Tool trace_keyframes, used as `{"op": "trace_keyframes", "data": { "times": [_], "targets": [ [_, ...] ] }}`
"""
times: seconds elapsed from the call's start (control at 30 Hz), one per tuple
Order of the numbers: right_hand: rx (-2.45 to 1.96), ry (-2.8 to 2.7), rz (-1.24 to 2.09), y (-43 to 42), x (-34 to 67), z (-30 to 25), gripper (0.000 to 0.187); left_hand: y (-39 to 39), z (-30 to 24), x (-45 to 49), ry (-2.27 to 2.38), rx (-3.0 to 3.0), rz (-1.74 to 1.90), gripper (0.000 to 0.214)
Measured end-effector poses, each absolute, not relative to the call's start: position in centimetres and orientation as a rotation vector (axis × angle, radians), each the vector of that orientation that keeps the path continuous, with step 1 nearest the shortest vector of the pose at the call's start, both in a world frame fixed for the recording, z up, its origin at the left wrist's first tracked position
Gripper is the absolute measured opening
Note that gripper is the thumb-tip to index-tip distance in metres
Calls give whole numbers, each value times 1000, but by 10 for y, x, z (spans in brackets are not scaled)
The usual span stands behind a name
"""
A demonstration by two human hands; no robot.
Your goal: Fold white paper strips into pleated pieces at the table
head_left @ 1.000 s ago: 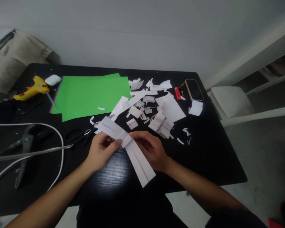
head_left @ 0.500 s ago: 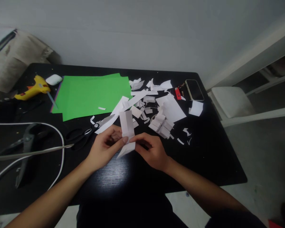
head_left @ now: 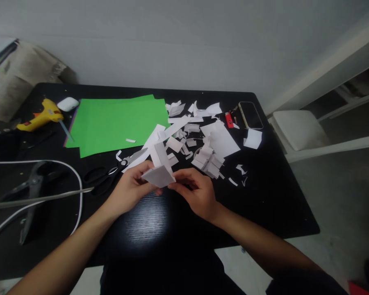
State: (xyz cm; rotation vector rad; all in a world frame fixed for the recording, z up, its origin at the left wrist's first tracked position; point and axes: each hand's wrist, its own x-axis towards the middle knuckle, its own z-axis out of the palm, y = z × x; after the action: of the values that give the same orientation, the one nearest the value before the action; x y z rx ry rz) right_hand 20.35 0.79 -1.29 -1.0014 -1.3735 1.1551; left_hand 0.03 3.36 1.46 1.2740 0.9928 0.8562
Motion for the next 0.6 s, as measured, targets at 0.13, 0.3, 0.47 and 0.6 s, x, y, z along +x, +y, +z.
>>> {"op": "trace_keyframes", "data": {
  "times": [0.13, 0.3, 0.47, 0.6],
  "targets": [
    [-1014, -1418, 1033, 5, 204, -11, 24, 35, 11, -1, 944, 1209, 801, 14],
    [-1013, -1501, 894, 5, 207, -5, 16, 35, 7, 2, 900, 1128, 801, 17],
    [-962, -1540, 893, 6, 209, -2, 17, 32, 8, 3, 908, 1089, 811, 15],
    [-933, -1542, 901, 5, 208, -1, 19, 31, 12, 0, 957, 1091, 811, 10]
  ]
}}
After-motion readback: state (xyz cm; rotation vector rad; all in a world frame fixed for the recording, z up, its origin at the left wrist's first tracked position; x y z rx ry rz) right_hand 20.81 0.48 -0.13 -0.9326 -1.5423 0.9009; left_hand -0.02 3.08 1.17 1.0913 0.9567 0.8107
